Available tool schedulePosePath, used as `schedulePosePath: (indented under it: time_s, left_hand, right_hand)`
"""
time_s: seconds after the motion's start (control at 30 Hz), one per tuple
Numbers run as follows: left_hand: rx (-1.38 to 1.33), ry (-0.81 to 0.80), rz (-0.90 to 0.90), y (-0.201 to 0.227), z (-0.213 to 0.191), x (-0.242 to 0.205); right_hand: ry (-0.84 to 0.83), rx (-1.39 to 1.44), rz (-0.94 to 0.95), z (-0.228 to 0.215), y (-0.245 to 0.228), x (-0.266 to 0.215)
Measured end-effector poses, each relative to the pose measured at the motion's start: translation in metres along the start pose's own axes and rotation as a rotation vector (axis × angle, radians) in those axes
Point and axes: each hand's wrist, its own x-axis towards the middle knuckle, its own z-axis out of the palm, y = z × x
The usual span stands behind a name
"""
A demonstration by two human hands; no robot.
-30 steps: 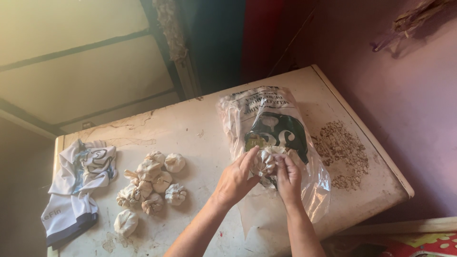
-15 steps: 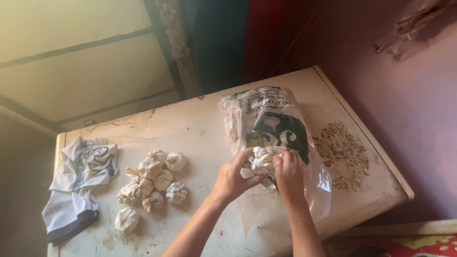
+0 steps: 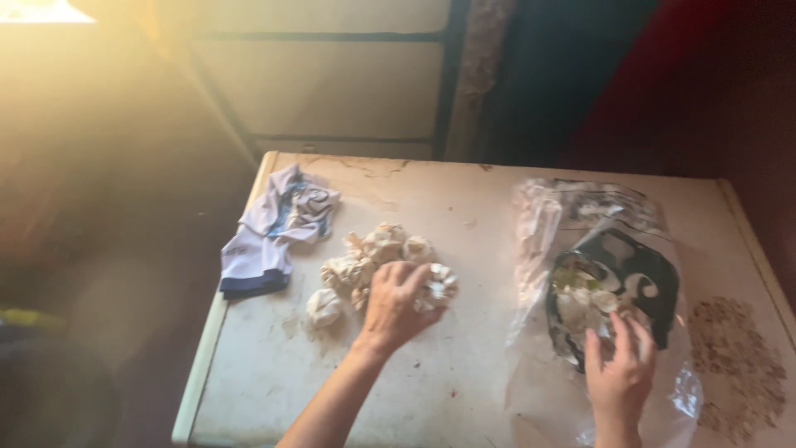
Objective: Picking up garlic bulbs from a table and placing them into a plastic bag
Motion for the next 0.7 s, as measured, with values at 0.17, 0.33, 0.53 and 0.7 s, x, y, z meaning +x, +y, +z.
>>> schedulePosePath:
  time_s: [0.17, 0.33, 0.53, 0.7]
  left_hand:
    - [0.205, -0.101, -0.071, -0.046, -0.020, -0.021]
    - [0.324, -0.041, -0.023, -0.072, -0.006, -0.036]
    - [0.349, -0.150, -0.032, -0.071, 0.003, -0.036]
    - [0.535, -0.078, -0.048, -0.055, -0.009, -0.033]
  right_hand:
    - [-0.065, -0.031, 0.038, 0.000, -0.009, -0.014]
    - [-0.024, -0.008, 0.029, 0.004, -0.014, -0.015]
    - [-0.074, 0.130, 0.182, -0.008, -0.008, 0.001]
    - [-0.126, 0.136, 0.224, 0.003, 0.016, 0.009]
